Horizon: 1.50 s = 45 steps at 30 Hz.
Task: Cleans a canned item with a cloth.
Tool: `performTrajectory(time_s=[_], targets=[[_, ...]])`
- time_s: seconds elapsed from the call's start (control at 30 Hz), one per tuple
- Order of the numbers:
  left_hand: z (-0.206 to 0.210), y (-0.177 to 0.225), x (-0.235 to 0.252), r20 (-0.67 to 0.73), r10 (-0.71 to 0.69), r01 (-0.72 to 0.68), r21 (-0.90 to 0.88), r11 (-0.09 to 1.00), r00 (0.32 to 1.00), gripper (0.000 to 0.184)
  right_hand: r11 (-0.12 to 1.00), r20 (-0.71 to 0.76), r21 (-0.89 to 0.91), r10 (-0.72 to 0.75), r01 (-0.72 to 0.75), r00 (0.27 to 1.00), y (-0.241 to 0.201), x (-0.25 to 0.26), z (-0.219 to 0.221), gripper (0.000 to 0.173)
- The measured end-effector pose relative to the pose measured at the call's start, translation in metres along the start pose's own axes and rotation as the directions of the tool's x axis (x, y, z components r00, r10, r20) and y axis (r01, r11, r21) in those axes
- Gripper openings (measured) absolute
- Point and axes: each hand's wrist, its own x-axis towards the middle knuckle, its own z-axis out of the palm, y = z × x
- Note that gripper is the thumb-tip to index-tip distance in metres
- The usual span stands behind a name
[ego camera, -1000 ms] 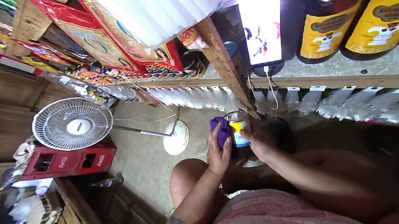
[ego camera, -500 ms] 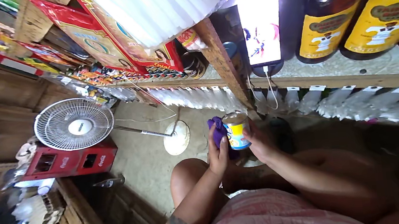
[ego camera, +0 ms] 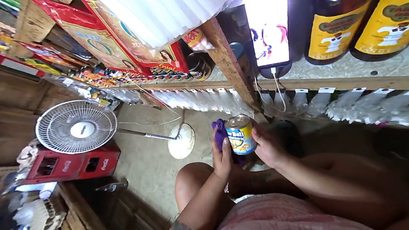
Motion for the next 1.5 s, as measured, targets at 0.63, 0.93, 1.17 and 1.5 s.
performTrajectory(time_s=[0.63, 0.93, 1.17, 1.5], targets=[[0.0, -0.007, -0.003, 0.057, 0.189, -0.193, 0.065, 0.979, 0.98, 0.054, 0.991, -0.061, 0.134, 0.025, -0.017, 0.998, 0.003, 0.004, -0.002, 0.057], [-0.005, -0.012, -0.004, 0.116, 0.243, -0.265, 0.244, 0.933, 0.963, 0.051, 0.998, -0.28, -0.065, 0.0, -0.019, 0.96, 0.008, 0.008, -0.005, 0.054], [0.0, -0.007, 0.0, 0.107, 0.135, -0.154, 0.203, 0.967, 0.985, 0.06, 0.999, -0.162, 0.042, 0.038, -0.032, 0.986, 0.005, 0.003, -0.003, 0.1], [-0.004, -0.005, 0.003, 0.091, 0.188, -0.2, 0.151, 0.968, 0.978, 0.058, 0.988, -0.081, -0.083, 0.127, -0.134, 0.989, -0.003, -0.001, -0.001, 0.101]])
